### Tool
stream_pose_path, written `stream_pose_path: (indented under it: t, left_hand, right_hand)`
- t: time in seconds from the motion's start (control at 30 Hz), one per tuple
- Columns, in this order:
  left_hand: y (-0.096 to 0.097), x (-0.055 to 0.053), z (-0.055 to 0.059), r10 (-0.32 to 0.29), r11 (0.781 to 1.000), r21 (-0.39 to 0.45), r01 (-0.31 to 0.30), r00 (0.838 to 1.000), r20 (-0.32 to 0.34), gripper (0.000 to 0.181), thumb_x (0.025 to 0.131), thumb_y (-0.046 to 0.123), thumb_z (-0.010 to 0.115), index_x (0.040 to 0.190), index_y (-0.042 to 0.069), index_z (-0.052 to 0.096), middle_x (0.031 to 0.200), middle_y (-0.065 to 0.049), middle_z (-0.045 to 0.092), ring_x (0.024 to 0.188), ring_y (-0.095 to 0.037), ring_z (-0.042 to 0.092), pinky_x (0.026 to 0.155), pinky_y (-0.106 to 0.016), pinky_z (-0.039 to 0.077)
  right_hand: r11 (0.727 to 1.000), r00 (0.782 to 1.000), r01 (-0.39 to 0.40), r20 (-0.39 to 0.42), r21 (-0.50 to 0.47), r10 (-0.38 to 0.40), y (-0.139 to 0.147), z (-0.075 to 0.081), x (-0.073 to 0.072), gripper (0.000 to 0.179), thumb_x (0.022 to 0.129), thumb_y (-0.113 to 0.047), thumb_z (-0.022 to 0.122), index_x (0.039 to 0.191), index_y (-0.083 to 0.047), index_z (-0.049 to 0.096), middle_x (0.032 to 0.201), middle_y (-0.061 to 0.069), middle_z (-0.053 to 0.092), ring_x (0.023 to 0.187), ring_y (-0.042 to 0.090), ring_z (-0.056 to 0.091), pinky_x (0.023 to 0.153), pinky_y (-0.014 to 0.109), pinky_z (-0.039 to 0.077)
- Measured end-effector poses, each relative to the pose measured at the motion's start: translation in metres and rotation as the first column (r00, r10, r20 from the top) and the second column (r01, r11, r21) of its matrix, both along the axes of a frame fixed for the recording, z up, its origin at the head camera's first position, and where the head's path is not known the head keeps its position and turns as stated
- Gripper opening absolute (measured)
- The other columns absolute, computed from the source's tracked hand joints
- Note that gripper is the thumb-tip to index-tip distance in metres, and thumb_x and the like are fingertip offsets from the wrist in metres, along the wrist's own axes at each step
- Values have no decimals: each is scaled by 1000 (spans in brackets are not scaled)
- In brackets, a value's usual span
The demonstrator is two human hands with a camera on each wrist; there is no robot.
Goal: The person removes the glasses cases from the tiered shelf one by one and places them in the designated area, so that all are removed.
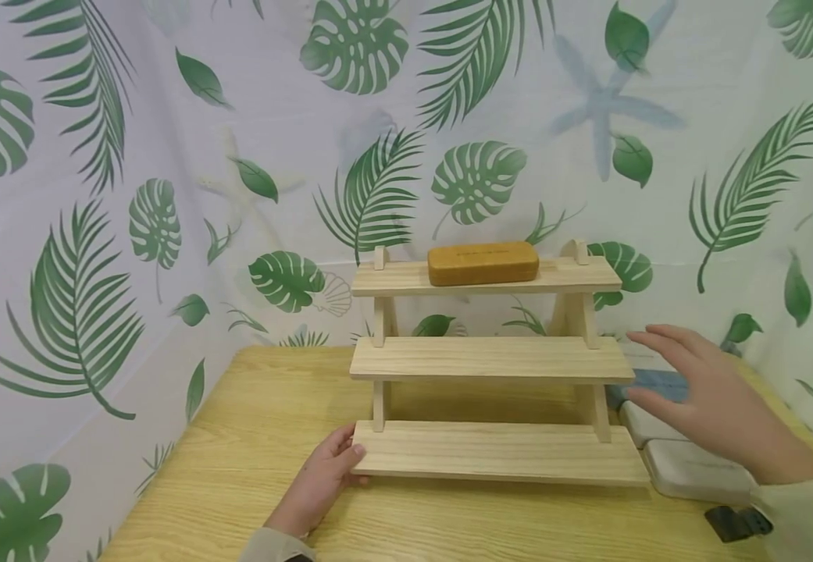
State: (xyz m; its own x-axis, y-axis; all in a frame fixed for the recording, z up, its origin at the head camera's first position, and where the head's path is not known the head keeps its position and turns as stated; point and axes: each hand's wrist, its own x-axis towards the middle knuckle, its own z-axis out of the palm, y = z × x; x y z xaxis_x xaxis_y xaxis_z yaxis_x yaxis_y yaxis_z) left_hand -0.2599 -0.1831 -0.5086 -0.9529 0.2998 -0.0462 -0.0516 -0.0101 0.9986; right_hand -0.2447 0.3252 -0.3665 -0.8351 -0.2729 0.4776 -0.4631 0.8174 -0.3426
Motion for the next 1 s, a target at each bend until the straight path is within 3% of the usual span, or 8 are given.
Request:
stream_pose_path:
  t: [0.37,0.67,0.9,1.0]
  left_hand:
    - [0,1,-1,1,1000,2,-1,1000,-8,69,106,27,55,157,-6,22,147,-28,44,116,-31,59,87,-40,56]
    - [0,0,1,-6,1000,-1,6,1000,-11,69,106,28,55,157,-5,23,146,-27,45,117,-31,58,87,-40,56]
    - [0,0,0,-12,1000,23,12,1000,-2,70,106,28,55,157,-5,21,148,-28,43,118,-31,58,87,-40,56]
    - [0,0,0,-8,1000,25,8,1000,-3,70,106,27,55,157,-6,21,148,-28,42,117,-31,58,87,-40,56]
  right_hand:
    - [998,997,-55,45,-7,55,-45,39,-27,80,90,-40,78,156,-17,39,161,14,28,145,42,24,103,72,29]
    - [995,994,-91,54,-27,92,-72,58,-50,85,90,-45,76,160,-22,32,163,14,23,147,41,23,104,74,29]
    - [997,991,-69,111,-30,71,-85,72,-69,88,91,-52,72,161,-22,28,166,14,15,152,40,9,106,78,21]
    - [998,989,-57,131,-33,61,-89,75,-78,89,92,-54,70,162,-22,25,167,15,11,151,42,9,106,78,20]
